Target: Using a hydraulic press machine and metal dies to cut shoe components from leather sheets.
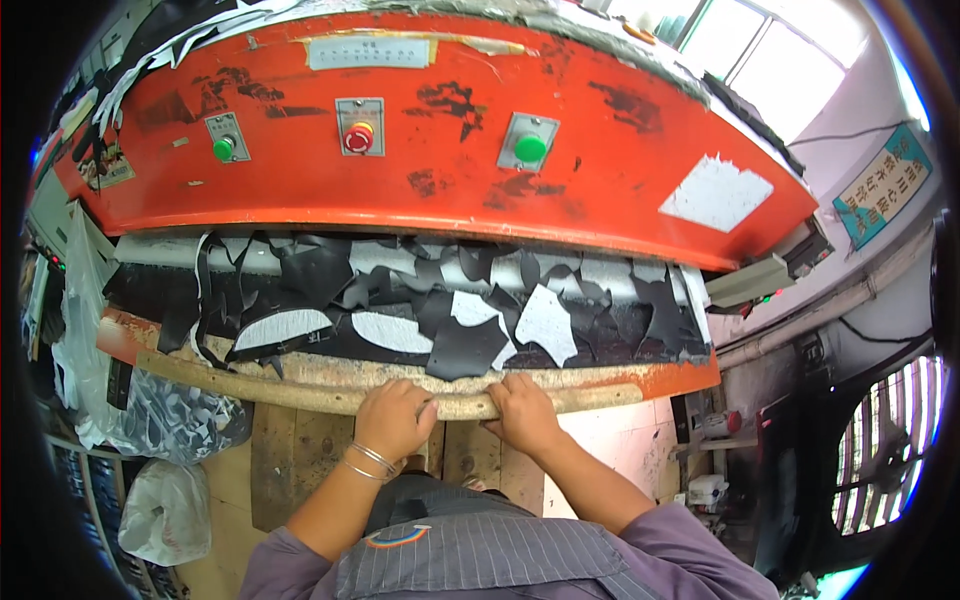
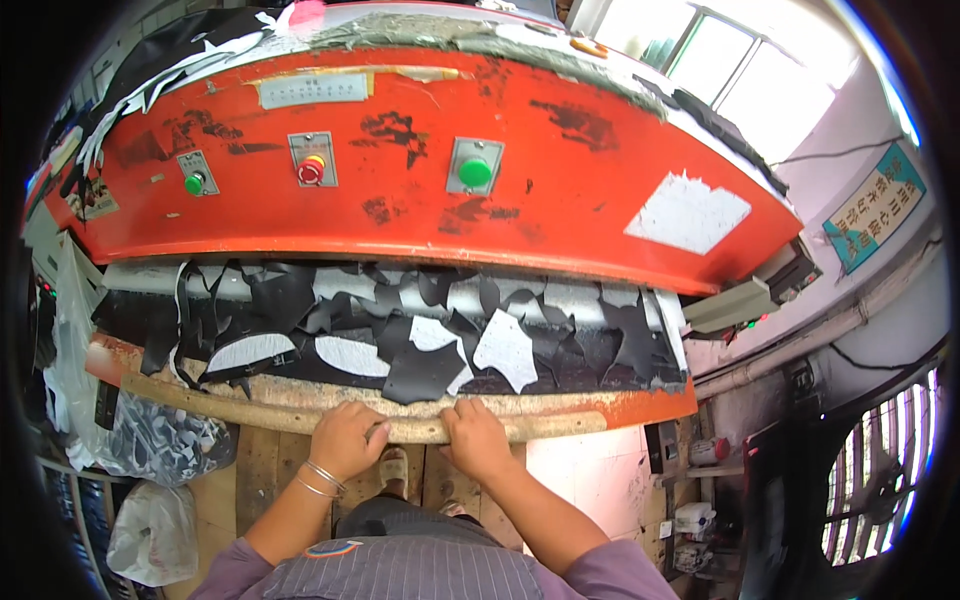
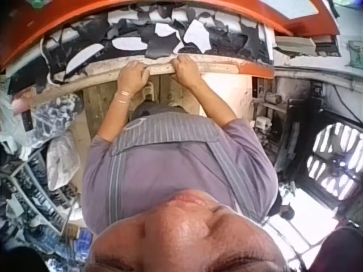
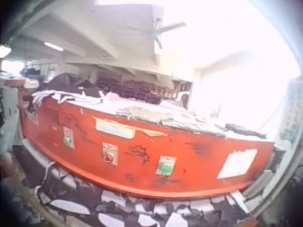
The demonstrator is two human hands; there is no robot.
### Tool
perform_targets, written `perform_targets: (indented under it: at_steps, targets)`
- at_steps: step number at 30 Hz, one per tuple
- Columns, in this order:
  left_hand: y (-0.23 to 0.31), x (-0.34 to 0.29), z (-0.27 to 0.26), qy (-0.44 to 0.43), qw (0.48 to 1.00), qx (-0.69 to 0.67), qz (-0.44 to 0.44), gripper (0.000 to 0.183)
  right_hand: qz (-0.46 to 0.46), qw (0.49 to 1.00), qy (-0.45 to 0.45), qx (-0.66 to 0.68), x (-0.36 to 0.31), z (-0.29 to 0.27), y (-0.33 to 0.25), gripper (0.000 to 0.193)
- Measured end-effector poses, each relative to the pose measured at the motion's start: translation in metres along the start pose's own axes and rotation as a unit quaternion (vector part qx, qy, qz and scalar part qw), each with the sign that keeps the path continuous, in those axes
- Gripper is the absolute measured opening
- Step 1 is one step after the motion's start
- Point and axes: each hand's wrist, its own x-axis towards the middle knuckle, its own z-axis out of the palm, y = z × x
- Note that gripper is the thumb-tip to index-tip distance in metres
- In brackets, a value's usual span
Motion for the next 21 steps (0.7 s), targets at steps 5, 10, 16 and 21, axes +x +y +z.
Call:
perform_targets:
  at_steps: [5,10,16,21]
  targets:
    - [0.002,0.015,-0.006,-0.018,1.000,0.002,-0.026,0.019,0.000,0.999,-0.036,0.011,0.010,-0.007,0.010,0.044]
    - [-0.013,0.079,-0.038,-0.184,0.979,-0.063,-0.065,0.023,0.029,0.952,-0.269,0.140,0.091,-0.075,0.037,0.051]
    - [-0.073,0.266,0.024,0.027,0.999,-0.029,0.029,0.028,0.018,0.996,0.089,0.021,0.271,-0.042,0.098,0.047]
    - [-0.130,0.312,0.080,-0.018,0.995,0.086,-0.035,0.038,0.132,0.987,0.027,-0.084,0.335,-0.008,0.105,0.051]
